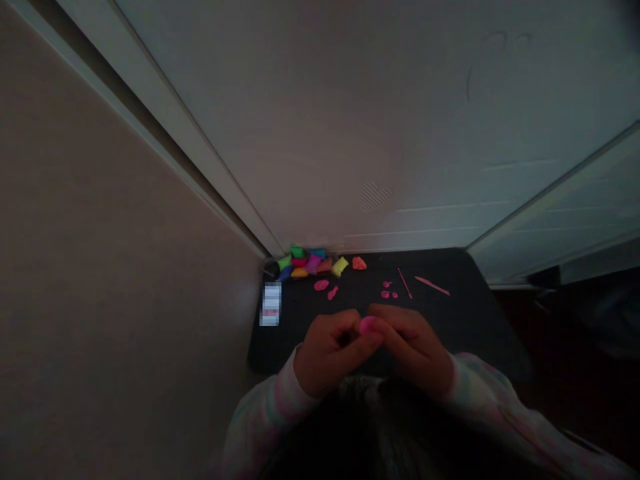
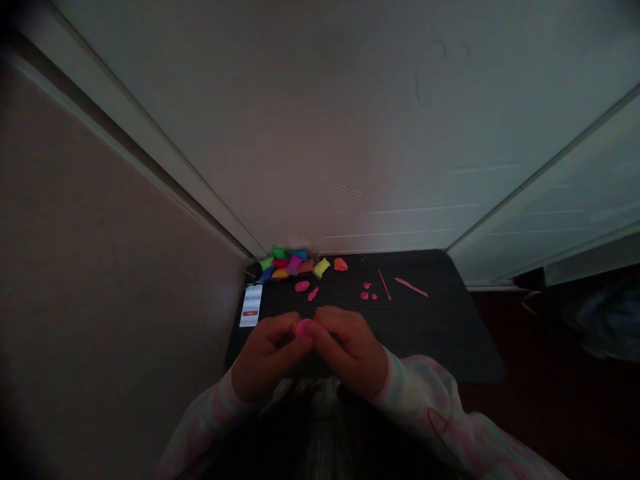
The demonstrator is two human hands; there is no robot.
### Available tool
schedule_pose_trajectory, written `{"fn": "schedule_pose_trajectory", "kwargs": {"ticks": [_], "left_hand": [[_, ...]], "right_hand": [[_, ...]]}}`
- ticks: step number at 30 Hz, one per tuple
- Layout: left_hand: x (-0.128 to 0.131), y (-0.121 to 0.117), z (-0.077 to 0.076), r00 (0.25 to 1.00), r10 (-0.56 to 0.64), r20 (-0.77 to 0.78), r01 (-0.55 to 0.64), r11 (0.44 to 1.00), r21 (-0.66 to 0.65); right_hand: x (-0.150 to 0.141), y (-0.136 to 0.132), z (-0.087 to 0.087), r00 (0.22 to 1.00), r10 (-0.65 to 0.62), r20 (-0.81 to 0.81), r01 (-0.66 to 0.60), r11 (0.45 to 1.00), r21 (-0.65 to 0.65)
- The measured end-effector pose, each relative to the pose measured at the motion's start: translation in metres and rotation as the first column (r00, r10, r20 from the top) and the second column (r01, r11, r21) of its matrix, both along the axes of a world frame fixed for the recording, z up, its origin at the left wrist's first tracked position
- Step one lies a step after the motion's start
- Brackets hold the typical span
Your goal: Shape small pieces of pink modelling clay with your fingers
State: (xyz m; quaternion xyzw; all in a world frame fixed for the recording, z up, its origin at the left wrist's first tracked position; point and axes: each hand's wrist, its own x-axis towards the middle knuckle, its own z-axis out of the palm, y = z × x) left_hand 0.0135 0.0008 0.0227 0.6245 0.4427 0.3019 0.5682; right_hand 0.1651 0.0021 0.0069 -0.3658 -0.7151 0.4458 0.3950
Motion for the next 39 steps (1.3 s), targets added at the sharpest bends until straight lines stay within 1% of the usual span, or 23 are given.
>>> {"fn": "schedule_pose_trajectory", "kwargs": {"ticks": [2,5,8,11,14,17,20,22,25,27,29,32,35,39], "left_hand": [[0.0,0.0,0.003,1.0,-0.014,-0.021,0.014,0.999,-0.041],[-0.001,0.001,0.005,0.997,-0.073,0.024,0.075,0.993,-0.091],[-0.003,0.002,0.003,0.991,-0.108,0.079,0.116,0.987,-0.112],[-0.005,0.003,-0.001,0.982,-0.139,0.13,0.157,0.977,-0.141],[-0.007,0.004,-0.003,0.98,-0.147,0.135,0.168,0.972,-0.162],[-0.007,0.005,-0.002,0.989,-0.131,0.072,0.14,0.982,-0.124],[-0.007,0.005,-0.001,0.985,-0.171,0.017,0.172,0.981,-0.087],[-0.007,0.005,-0.001,0.981,-0.191,0.027,0.193,0.978,-0.078],[-0.006,0.003,-0.004,0.988,-0.14,0.065,0.143,0.989,-0.045],[-0.005,0.001,-0.008,0.993,-0.086,0.078,0.088,0.996,-0.026],[-0.004,0.0,-0.013,0.996,-0.04,0.084,0.042,0.999,-0.025],[-0.003,0.001,-0.02,0.992,-0.004,0.127,0.011,0.999,-0.048],[-0.004,0.002,-0.021,0.986,-0.007,0.168,0.012,0.999,-0.032],[-0.006,0.003,-0.017,0.991,-0.068,0.117,0.066,0.998,0.018]], "right_hand": [[0.0,0.0,-0.002,0.999,0.026,-0.042,-0.027,0.999,-0.027],[0.003,0.002,-0.003,0.992,0.086,-0.093,-0.088,0.996,-0.025],[0.005,0.004,0.001,0.99,0.136,-0.037,-0.137,0.99,-0.02],[0.005,0.005,0.005,0.983,0.185,0.009,-0.184,0.982,-0.043],[0.003,0.004,0.006,0.985,0.171,0.024,-0.17,0.985,-0.038],[0.002,0.002,0.003,0.989,0.141,0.034,-0.14,0.989,-0.038],[0.002,0.0,-0.001,0.99,0.14,-0.035,-0.143,0.986,-0.082],[0.003,-0.001,-0.005,0.987,0.129,-0.092,-0.139,0.983,-0.12],[0.002,-0.003,-0.008,0.985,0.135,-0.11,-0.148,0.982,-0.12],[0.001,-0.004,-0.008,0.987,0.142,-0.075,-0.15,0.983,-0.111],[0.0,-0.005,-0.006,0.991,0.128,-0.028,-0.13,0.983,-0.128],[-0.001,-0.006,-0.004,0.994,0.105,0.019,-0.101,0.984,-0.149],[-0.001,-0.005,-0.004,0.99,0.137,0.024,-0.133,0.983,-0.125],[0.002,-0.005,-0.01,0.983,0.182,-0.004,-0.181,0.977,-0.115]]}}
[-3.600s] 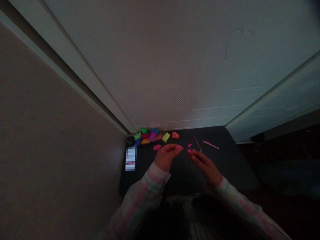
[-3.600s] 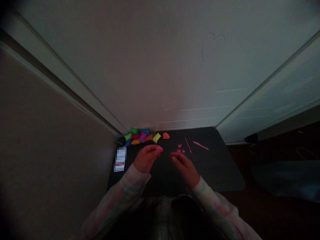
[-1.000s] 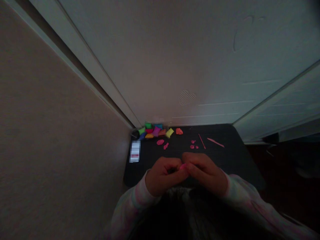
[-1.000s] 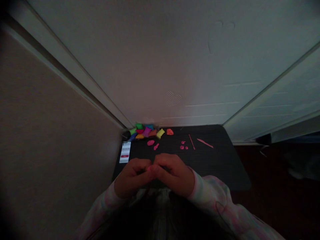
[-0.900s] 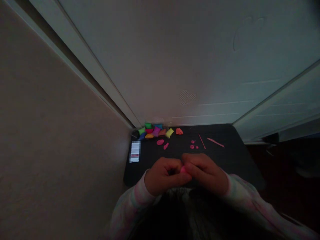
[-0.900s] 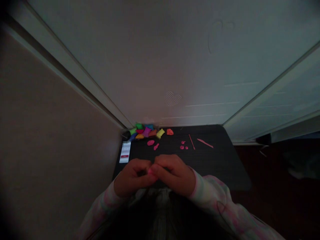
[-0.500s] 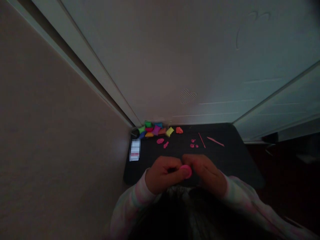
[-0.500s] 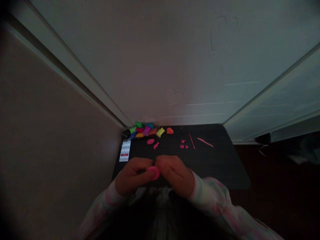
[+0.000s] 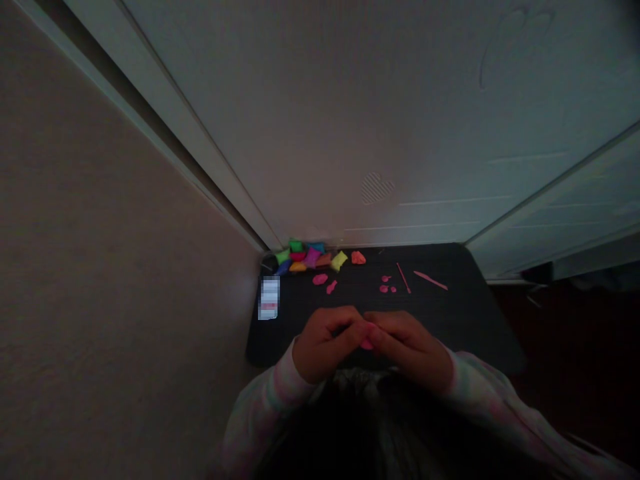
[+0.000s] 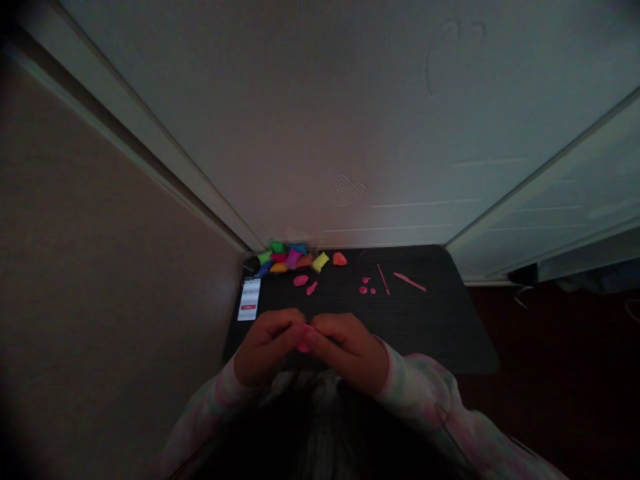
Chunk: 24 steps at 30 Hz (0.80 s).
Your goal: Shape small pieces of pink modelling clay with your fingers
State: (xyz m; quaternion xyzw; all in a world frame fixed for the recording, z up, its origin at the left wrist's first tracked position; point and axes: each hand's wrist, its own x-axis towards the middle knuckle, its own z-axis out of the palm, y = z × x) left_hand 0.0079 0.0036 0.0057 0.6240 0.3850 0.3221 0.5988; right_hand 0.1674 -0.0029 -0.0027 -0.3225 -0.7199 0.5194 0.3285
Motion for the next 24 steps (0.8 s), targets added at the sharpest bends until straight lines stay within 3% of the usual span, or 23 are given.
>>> {"fn": "schedule_pose_trajectory", "kwargs": {"ticks": [3,10,13,20,24], "left_hand": [[0.001,-0.001,0.002,0.999,0.022,-0.034,-0.019,0.998,0.062],[0.009,-0.006,-0.005,0.963,0.251,-0.093,-0.235,0.96,0.154],[0.007,-0.005,-0.005,0.976,0.197,-0.088,-0.186,0.975,0.119],[-0.002,0.004,0.004,0.989,-0.12,-0.081,0.126,0.99,0.071],[0.002,0.002,0.001,0.998,-0.05,-0.047,0.057,0.988,0.144]], "right_hand": [[0.001,-0.001,-0.003,0.999,-0.021,-0.031,0.021,1.0,-0.002],[-0.004,0.002,-0.001,0.994,-0.081,0.066,0.085,0.995,-0.047],[-0.003,0.003,0.0,0.996,-0.07,0.064,0.072,0.997,-0.028],[0.005,0.006,-0.001,0.986,0.155,-0.059,-0.161,0.981,-0.111],[0.006,0.005,-0.002,0.992,0.108,-0.067,-0.115,0.988,-0.107]]}}
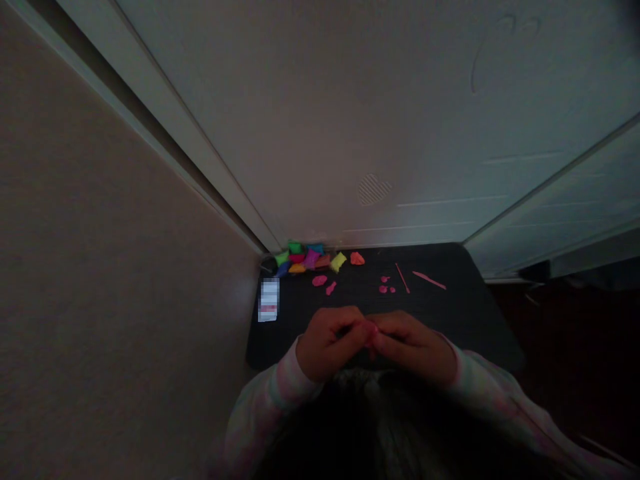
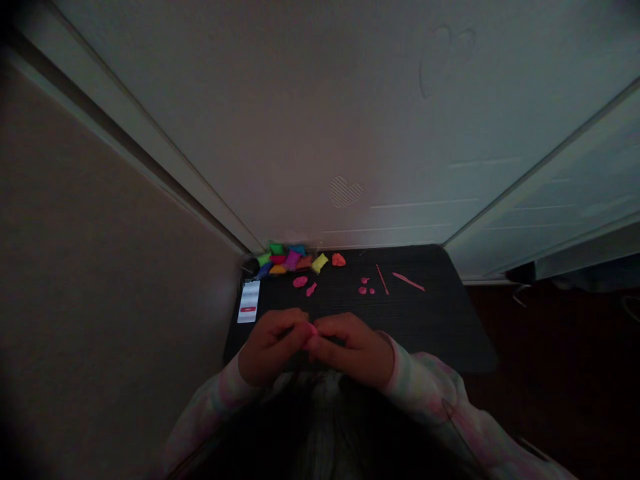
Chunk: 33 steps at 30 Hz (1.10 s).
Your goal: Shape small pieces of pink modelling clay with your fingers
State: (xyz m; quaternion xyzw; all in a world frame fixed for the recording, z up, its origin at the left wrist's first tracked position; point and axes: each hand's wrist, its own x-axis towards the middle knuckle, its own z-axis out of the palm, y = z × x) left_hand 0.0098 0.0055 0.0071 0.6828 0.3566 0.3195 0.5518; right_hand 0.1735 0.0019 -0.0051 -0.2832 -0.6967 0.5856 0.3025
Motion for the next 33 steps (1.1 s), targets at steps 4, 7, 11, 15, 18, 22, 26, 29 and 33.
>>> {"fn": "schedule_pose_trajectory", "kwargs": {"ticks": [4,7,11,15,18,22,26,29,33], "left_hand": [[0.0051,-0.0042,-0.0069,0.994,0.11,0.005,-0.11,0.994,0.013],[0.005,-0.005,-0.0103,0.992,0.12,0.047,-0.116,0.99,-0.083],[0.0013,-0.004,-0.0101,0.997,0.077,0.032,-0.071,0.984,-0.164],[-0.0009,-0.0051,-0.0052,1.0,0.009,-0.007,-0.01,0.991,-0.134],[-0.0013,-0.0065,-0.0023,1.0,-0.005,-0.003,0.005,0.997,-0.075],[-0.0023,-0.0066,-0.0042,1.0,-0.002,-0.004,0.001,0.996,-0.086],[-0.0019,-0.0057,-0.0088,1.0,-0.011,-0.005,0.01,0.99,-0.141],[-0.0004,-0.0062,-0.009,0.998,0.035,-0.042,-0.041,0.989,-0.144],[-0.0003,-0.0069,-0.0065,0.998,-0.001,-0.057,-0.009,0.984,-0.178]], "right_hand": [[-0.0018,-0.0021,-0.0015,0.993,-0.093,0.071,0.09,0.995,0.043],[-0.0029,-0.0019,-0.001,0.99,-0.1,0.097,0.094,0.994,0.062],[-0.0022,-0.002,0.0003,0.992,-0.109,0.068,0.106,0.993,0.046],[-0.0008,-0.0037,-0.0013,0.994,-0.107,0.026,0.107,0.994,0.003],[-0.0008,-0.0036,-0.0027,0.992,-0.129,-0.002,0.129,0.992,0.006],[-0.0027,-0.0023,-0.0022,0.983,-0.164,0.077,0.159,0.985,0.071],[-0.0056,-0.0041,-0.0003,0.962,-0.243,0.122,0.22,0.959,0.179],[-0.0069,-0.006,0.001,0.934,-0.328,0.14,0.287,0.925,0.248],[-0.0057,-0.0046,0.001,0.948,-0.297,0.113,0.249,0.916,0.314]]}}
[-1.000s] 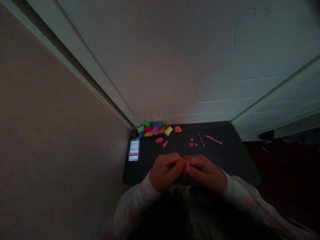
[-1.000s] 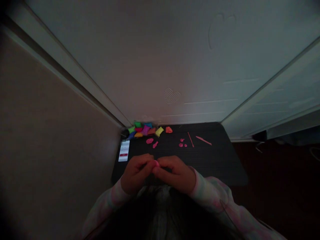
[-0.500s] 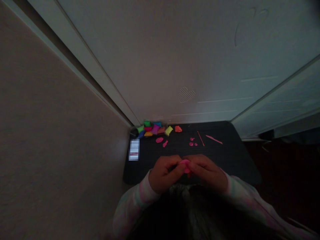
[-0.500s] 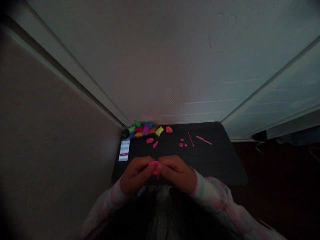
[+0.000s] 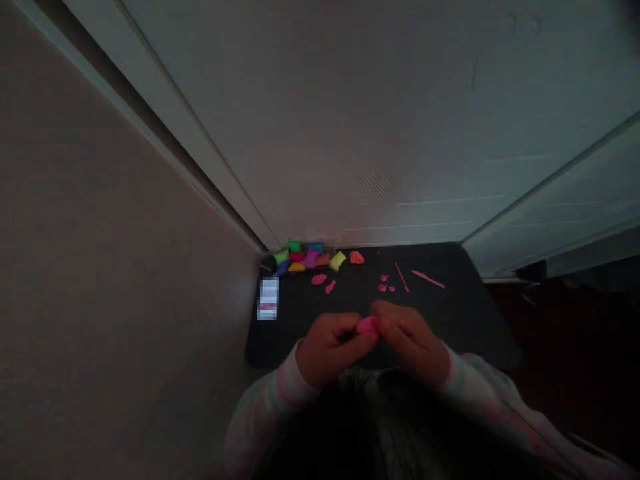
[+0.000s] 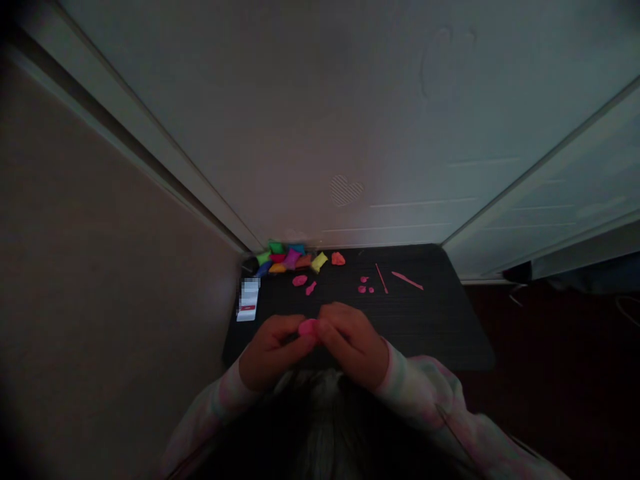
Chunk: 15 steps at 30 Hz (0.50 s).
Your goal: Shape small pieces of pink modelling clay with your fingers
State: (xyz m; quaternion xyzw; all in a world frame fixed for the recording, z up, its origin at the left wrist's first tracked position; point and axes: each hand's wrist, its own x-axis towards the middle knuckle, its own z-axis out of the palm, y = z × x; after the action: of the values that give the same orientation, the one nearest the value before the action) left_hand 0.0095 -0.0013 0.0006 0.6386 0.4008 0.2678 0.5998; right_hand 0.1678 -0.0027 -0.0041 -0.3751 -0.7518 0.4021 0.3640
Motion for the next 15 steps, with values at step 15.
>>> {"fn": "schedule_pose_trajectory", "kwargs": {"ticks": [15], "left_hand": [[-0.0034,-0.0006,-0.0055,0.999,-0.049,0.006,0.05,0.987,-0.154]], "right_hand": [[-0.002,-0.0023,-0.009,0.999,0.042,-0.031,-0.045,0.994,-0.098]]}}
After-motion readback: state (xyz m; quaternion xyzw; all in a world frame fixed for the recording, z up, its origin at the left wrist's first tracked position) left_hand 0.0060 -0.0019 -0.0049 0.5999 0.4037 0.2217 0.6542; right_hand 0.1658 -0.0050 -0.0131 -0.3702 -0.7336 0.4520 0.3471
